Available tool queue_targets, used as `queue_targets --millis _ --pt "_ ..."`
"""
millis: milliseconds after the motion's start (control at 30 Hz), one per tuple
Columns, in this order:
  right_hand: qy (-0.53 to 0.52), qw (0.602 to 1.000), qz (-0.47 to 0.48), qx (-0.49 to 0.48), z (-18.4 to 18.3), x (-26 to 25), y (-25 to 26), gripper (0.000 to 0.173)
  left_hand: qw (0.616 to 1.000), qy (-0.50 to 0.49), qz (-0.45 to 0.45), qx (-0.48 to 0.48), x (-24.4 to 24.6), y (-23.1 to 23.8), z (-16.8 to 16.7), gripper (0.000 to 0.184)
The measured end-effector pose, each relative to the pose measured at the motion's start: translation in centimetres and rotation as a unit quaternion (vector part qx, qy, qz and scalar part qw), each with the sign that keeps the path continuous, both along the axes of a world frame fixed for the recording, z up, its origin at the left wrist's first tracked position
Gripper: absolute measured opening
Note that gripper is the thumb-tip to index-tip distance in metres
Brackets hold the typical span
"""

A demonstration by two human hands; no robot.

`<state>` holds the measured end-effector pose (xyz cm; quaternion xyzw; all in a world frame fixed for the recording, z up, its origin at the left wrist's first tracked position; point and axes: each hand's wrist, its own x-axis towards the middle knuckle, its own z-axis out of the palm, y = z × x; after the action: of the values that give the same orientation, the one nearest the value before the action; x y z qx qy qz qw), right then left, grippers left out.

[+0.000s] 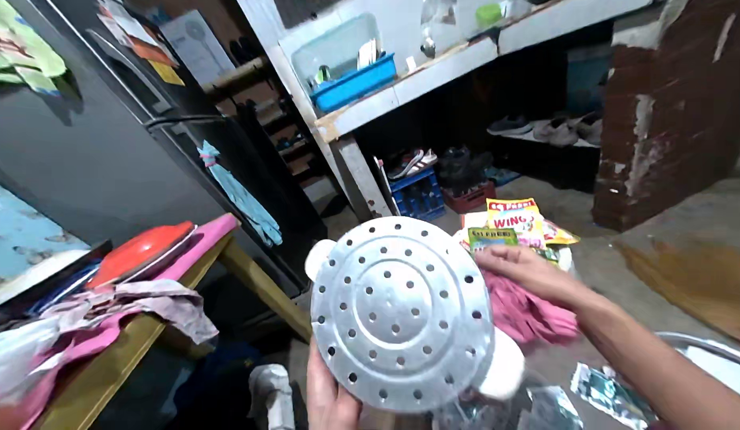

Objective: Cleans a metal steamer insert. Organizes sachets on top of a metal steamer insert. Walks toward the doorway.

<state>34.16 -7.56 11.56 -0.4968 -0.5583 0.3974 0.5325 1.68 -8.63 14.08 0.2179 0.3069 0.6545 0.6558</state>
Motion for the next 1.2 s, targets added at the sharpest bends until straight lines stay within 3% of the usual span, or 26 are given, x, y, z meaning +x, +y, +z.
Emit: queue_targets --millis 100,233,300,400,433,500,533,567,633,700,767,833,933,1033,1200 --pt "0.057 0.984 -0.163 -0.036 -0.3 -0.3 0.4 0.025 0.992 0.097 0.073 0.03 0.0 1.1 -0.6 0.041" --pt "0.196 0.956 -0.215 0.041 1.7 -2.5 -1.0 0.018 0.971 0.213 0.104 0.029 1.4 1.3 -1.5 0.036" --pt "0.169 0.966 -0.169 0.101 2.2 -4.8 -2.4 0.026 0.969 0.23 0.077 0.038 2.7 0.8 -1.8 0.035" --pt "-0.013 0.965 -0.028 0.259 -0.3 -10.1 -3.8 0.041 0.97 0.238 0.042 0.042 4.4 -0.2 -2.0 0.033" --pt "-0.105 0.938 0.017 0.329 -1.6 -12.0 -4.3 0.04 0.969 0.24 0.034 0.054 4.5 -0.4 -2.2 0.031" --pt "-0.279 0.848 0.068 0.445 -3.3 -14.6 -5.4 0.027 0.965 0.237 0.01 0.111 3.7 0.2 -3.6 0.027" --pt "-0.297 0.829 0.098 0.464 -3.8 -15.3 -5.7 0.028 0.957 0.253 0.023 0.137 3.4 1.1 -4.3 0.027" --pt "-0.262 0.844 0.144 0.446 -4.2 -15.4 -5.8 0.029 0.952 0.259 0.025 0.16 3.2 1.5 -4.8 0.027" --pt "-0.092 0.888 0.193 0.407 -4.7 -15.1 -4.9 0.028 0.953 0.254 0.029 0.16 3.9 -0.2 -3.9 0.024" --pt "-0.153 0.844 0.008 0.514 -4.7 -13.3 -2.7 0.025 0.939 0.302 0.056 0.155 5.4 -2.4 -2.3 0.023" --pt "-0.191 0.814 -0.17 0.522 -3.9 -10.5 -0.4 0.03 0.924 0.341 0.057 0.163 6.2 -3.9 -1.3 0.025" --pt "-0.158 0.848 -0.25 0.439 -3.2 -8.6 0.7 0.04 0.917 0.351 0.054 0.183 6.5 -4.7 -1.2 0.025" --pt "-0.061 0.902 -0.273 0.33 -2.5 -8.2 0.6 0.045 0.899 0.355 0.058 0.248 6.6 -5.1 -1.7 0.022" --pt "-0.034 0.89 -0.28 0.359 -2.7 -9.9 -0.5 0.04 0.881 0.365 0.085 0.288 6.0 -4.9 -1.9 0.021" --pt "-0.09 0.861 -0.238 0.441 -3.0 -12.3 -2.5 0.027 0.861 0.397 0.111 0.297 5.5 -4.9 -1.5 0.018"
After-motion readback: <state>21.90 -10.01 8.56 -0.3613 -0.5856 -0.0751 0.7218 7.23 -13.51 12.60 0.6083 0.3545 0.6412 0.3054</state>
